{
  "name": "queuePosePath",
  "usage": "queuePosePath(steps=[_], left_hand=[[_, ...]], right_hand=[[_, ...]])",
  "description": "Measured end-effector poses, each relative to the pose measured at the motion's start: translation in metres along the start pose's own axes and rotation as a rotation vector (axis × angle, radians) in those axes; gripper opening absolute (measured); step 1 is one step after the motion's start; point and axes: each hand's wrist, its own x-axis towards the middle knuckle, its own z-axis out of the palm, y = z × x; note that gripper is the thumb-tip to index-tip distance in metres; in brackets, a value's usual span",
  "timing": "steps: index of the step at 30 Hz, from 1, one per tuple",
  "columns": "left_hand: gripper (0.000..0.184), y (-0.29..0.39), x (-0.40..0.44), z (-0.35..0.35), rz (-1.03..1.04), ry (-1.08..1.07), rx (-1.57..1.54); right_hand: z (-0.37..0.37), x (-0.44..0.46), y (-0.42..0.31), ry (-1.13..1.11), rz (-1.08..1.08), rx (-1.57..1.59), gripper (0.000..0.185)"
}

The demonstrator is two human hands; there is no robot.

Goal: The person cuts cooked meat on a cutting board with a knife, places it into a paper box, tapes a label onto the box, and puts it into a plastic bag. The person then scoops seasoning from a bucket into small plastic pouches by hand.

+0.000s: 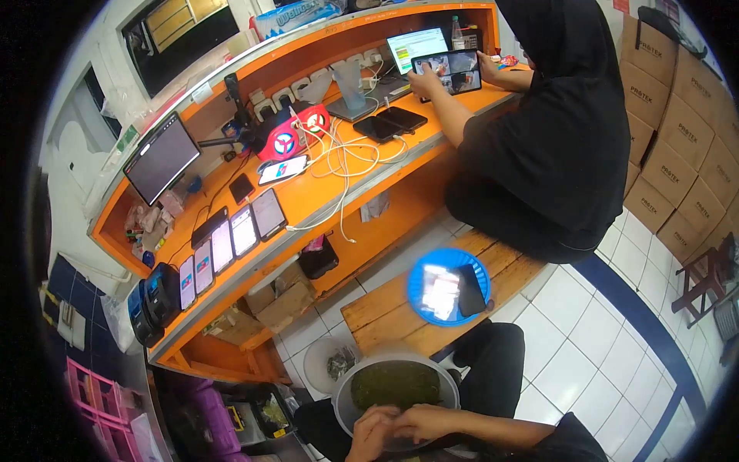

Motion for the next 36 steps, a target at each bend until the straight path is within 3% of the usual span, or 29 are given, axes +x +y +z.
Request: queuePosePath(steps=[1,3,4,7,9,13,15,19,25,27,28,30,31,32,33,35,36], left_hand=[[0.026,0.007,0.003,-0.003,-0.003,0.004,0.001],[0.03,0.026,0.009,-0.009,-0.414,-0.018,0.303],[0.03,0.034,0.01,-0.012,-0.415,-0.02,0.302],[0.036,0.053,0.009,-0.018,-0.354,-0.053,0.299],[0.046,0.06,0.01,-0.02,0.119,-0.233,0.495],[0.055,0.047,0.009,-0.007,0.172,-0.213,0.454],[0.055,0.042,0.008,-0.001,0.22,0.016,0.419],[0.054,0.039,0.008,-0.006,0.252,0.004,0.403],[0.042,0.053,0.011,-0.02,0.114,0.031,0.305],[0.034,0.055,0.012,-0.035,0.154,0.233,0.419],[0.041,0.036,0.005,-0.042,0.054,0.308,0.254],[0.051,-0.001,0.002,-0.063,-0.052,0.472,-0.101],[0.057,-0.008,0.005,-0.074,-0.141,0.603,-0.258],[0.048,-0.039,0.002,-0.085,-0.084,0.602,-0.628],[0.053,-0.056,0.005,-0.089,-0.103,0.675,-0.761],[0.051,-0.093,0.001,-0.099,-0.252,0.591,-1.117],[0.051,-0.108,-0.009,-0.092,-0.276,0.612,-1.121]], right_hand=[[0.001,-0.001,-0.003,-0.005,-0.002,0.001,0.04],[0.005,-0.006,-0.018,-0.011,0.096,0.491,0.046],[0.004,-0.009,-0.024,-0.01,0.097,0.493,0.046],[0.004,-0.014,-0.026,-0.046,0.162,0.707,0.054],[0.009,-0.016,-0.003,0.007,0.252,0.815,0.063],[0.001,-0.011,0.002,-0.084,0.312,0.732,0.069],[-0.01,-0.01,-0.026,0.015,0.349,0.714,0.069],[-0.012,-0.006,-0.027,0.005,0.312,0.743,0.068],[-0.014,0.006,-0.052,0.204,0.273,0.721,0.059],[-0.013,0.01,-0.046,0.543,0.107,0.551,0.048],[-0.017,0.007,-0.045,0.543,0.118,0.556,0.048],[-0.032,-0.002,-0.045,0.682,0.286,0.038,0.03],[-0.035,-0.003,-0.04,0.676,0.297,0.047,0.03],[-0.035,-0.002,-0.031,0.725,0.251,-0.163,0.024],[-0.031,-0.003,-0.026,0.756,0.204,-0.364,0.018],[-0.028,-0.003,-0.031,0.739,0.208,-0.46,0.018],[-0.028,-0.001,-0.032,0.771,0.179,-0.599,0.02]])
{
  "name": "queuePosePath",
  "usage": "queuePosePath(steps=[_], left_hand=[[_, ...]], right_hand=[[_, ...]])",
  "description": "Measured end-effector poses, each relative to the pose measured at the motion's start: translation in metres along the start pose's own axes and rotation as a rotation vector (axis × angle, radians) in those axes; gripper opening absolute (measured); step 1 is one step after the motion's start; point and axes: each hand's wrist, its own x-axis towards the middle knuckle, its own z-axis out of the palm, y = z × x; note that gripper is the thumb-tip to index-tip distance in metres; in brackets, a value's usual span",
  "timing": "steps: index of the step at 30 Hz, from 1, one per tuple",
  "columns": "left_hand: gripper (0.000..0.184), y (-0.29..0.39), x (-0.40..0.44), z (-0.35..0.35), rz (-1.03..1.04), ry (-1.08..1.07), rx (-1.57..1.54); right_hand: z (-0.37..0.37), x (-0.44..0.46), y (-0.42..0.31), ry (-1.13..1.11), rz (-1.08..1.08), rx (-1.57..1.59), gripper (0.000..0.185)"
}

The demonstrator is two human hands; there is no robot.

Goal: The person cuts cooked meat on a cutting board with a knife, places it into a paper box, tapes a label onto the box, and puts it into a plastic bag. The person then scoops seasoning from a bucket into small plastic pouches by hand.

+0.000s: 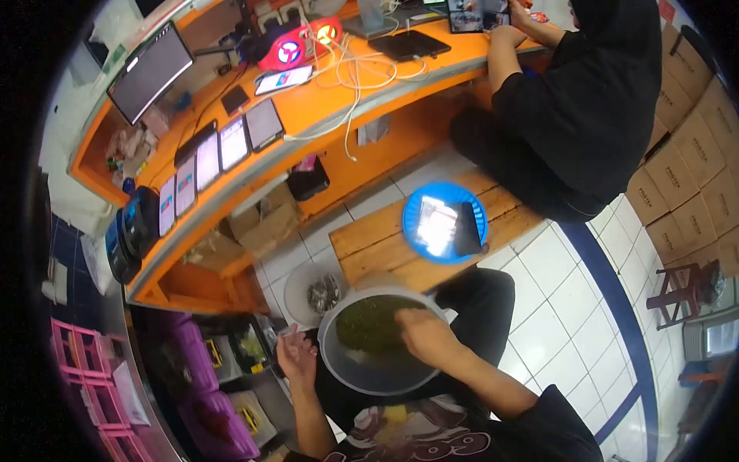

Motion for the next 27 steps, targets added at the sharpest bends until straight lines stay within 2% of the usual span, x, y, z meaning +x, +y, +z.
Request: queuePosePath(steps=[2,3,4,5,6,7,12,19,23,25,27], left_hand=[[0.047,-0.027,0.016,-0.016,-0.179,0.067,-0.138],[0.05,-0.067,0.035,-0.067,-0.185,0.082,-0.185],[0.05,-0.073,0.031,-0.075,-0.196,0.071,-0.187],[0.053,-0.075,0.032,-0.075,-0.274,0.015,-0.133],[0.057,-0.078,0.038,-0.074,-0.35,-0.043,-0.075],[0.062,-0.055,0.024,-0.03,-0.309,-0.08,-0.062],[0.063,-0.077,0.048,-0.072,-0.309,-0.021,-0.106],[0.059,-0.073,0.04,-0.057,-0.265,-0.015,-0.012],[0.058,-0.07,0.037,-0.05,-0.286,-0.023,-0.045],[0.057,-0.068,0.035,-0.045,-0.3,-0.047,-0.067],[0.057,-0.074,0.042,-0.064,-0.324,-0.032,-0.08]], right_hand=[[0.025,-0.003,0.012,-0.016,-0.044,-0.13,0.017],[0.034,-0.006,0.013,-0.111,-0.047,-0.3,0.015],[0.045,-0.01,0.014,-0.203,-0.046,-0.469,0.014],[0.057,-0.014,0.017,-0.193,-0.033,-0.478,0.014],[0.069,-0.018,0.02,-0.286,-0.008,-0.557,0.014],[0.077,-0.023,0.02,-0.381,0.016,-0.632,0.015],[0.092,-0.031,0.016,-0.492,0.023,-0.587,0.017],[0.112,-0.03,0.015,-0.576,0.161,-0.523,0.018],[0.1,-0.028,0.01,-0.612,0.127,-0.543,0.021],[0.088,-0.025,0.005,-0.669,0.152,-0.429,0.022],[0.081,-0.025,-0.001,-0.573,0.119,-0.428,0.021]])
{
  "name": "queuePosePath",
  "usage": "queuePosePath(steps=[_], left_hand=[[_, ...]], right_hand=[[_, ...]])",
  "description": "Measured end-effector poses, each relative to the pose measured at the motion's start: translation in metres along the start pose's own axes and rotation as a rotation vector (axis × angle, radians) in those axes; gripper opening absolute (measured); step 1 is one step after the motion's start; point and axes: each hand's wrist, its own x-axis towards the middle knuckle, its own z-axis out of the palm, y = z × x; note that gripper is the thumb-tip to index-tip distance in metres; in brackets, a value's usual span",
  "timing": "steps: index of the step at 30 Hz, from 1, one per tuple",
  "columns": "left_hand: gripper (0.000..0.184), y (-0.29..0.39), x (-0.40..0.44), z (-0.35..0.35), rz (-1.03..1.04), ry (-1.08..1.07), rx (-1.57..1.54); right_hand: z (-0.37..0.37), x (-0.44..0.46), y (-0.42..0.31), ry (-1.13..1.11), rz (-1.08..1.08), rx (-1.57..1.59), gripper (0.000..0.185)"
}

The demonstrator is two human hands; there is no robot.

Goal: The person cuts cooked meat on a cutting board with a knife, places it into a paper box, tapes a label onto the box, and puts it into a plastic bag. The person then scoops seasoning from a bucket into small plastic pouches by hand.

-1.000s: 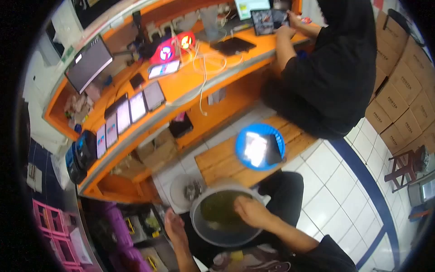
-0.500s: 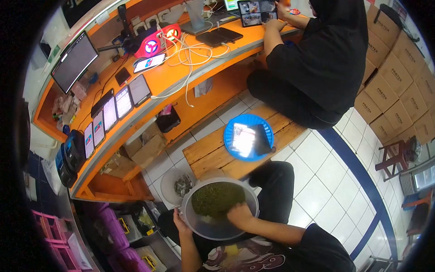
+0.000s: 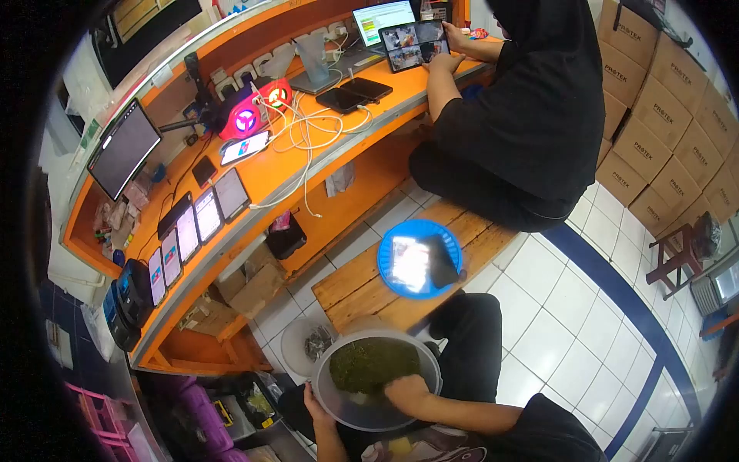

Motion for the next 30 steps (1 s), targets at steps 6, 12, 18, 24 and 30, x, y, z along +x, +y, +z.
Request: queuePosePath(steps=[6,12,18,24,30], left_hand=[[0.057,-0.001,-0.003,0.016,-0.012,-0.033,0.019],[0.056,-0.001,0.002,-0.003,-0.008,-0.008,0.019],[0.056,-0.002,-0.004,0.015,0.025,0.023,0.021],[0.056,-0.005,0.003,0.005,-0.004,-0.008,0.024],[0.051,-0.004,0.0,0.013,0.0,0.036,0.038]], right_hand=[[-0.006,0.007,-0.001,0.52,-0.12,-0.021,0.021],[0.025,0.026,0.008,0.368,-0.112,-0.054,0.019],[0.011,0.014,0.007,0.398,-0.129,-0.009,0.014],[0.026,0.017,0.019,0.234,-0.149,0.01,0.014],[0.015,0.013,0.016,0.267,-0.097,0.018,0.014]])
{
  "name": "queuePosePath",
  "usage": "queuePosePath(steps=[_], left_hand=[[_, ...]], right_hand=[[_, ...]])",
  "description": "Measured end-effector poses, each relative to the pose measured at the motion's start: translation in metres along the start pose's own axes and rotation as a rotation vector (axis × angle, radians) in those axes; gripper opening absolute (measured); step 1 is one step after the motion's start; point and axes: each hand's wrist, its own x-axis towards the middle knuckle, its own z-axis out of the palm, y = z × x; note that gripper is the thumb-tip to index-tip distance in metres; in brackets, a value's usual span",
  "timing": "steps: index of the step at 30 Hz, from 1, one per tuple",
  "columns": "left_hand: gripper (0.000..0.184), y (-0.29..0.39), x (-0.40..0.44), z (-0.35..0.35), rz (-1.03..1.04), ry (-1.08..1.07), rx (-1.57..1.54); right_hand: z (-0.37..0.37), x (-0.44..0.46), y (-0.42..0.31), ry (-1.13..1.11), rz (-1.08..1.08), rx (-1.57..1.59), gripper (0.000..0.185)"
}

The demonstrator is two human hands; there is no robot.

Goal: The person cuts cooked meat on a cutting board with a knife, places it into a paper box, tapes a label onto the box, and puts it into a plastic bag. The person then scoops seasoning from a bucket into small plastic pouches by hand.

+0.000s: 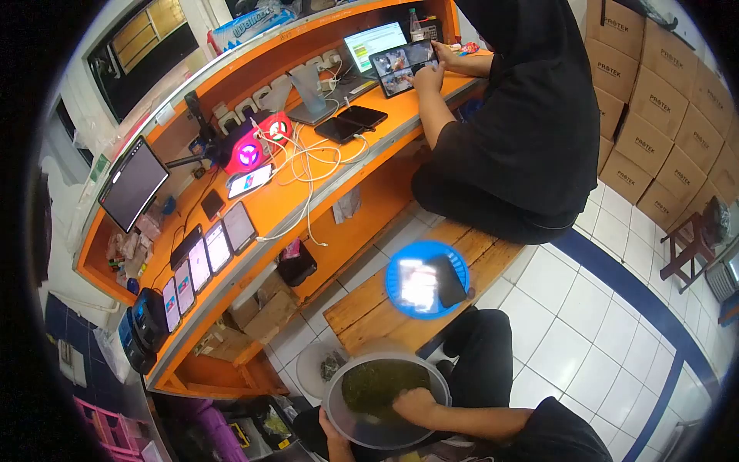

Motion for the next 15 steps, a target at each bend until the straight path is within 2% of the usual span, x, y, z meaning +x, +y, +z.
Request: queuePosePath(steps=[2,4,7,10,15], left_hand=[[0.047,0.001,-0.004,0.006,-0.022,0.048,0.026],[0.048,0.002,-0.004,0.005,0.014,-0.004,0.056],[0.056,0.002,-0.008,0.009,0.019,0.021,0.026],[0.056,0.003,-0.008,0.013,0.003,0.011,-0.016],[0.051,0.001,-0.005,0.003,0.02,0.027,0.015]], right_hand=[[-0.008,-0.001,0.0,-0.07,-0.015,-0.006,0.015],[-0.018,-0.004,0.0,-0.137,0.007,0.017,0.016],[-0.01,-0.002,0.001,-0.099,0.031,0.01,0.016],[-0.012,-0.001,0.004,-0.219,0.034,0.04,0.017],[-0.018,0.0,0.013,-0.234,0.065,0.097,0.018]])
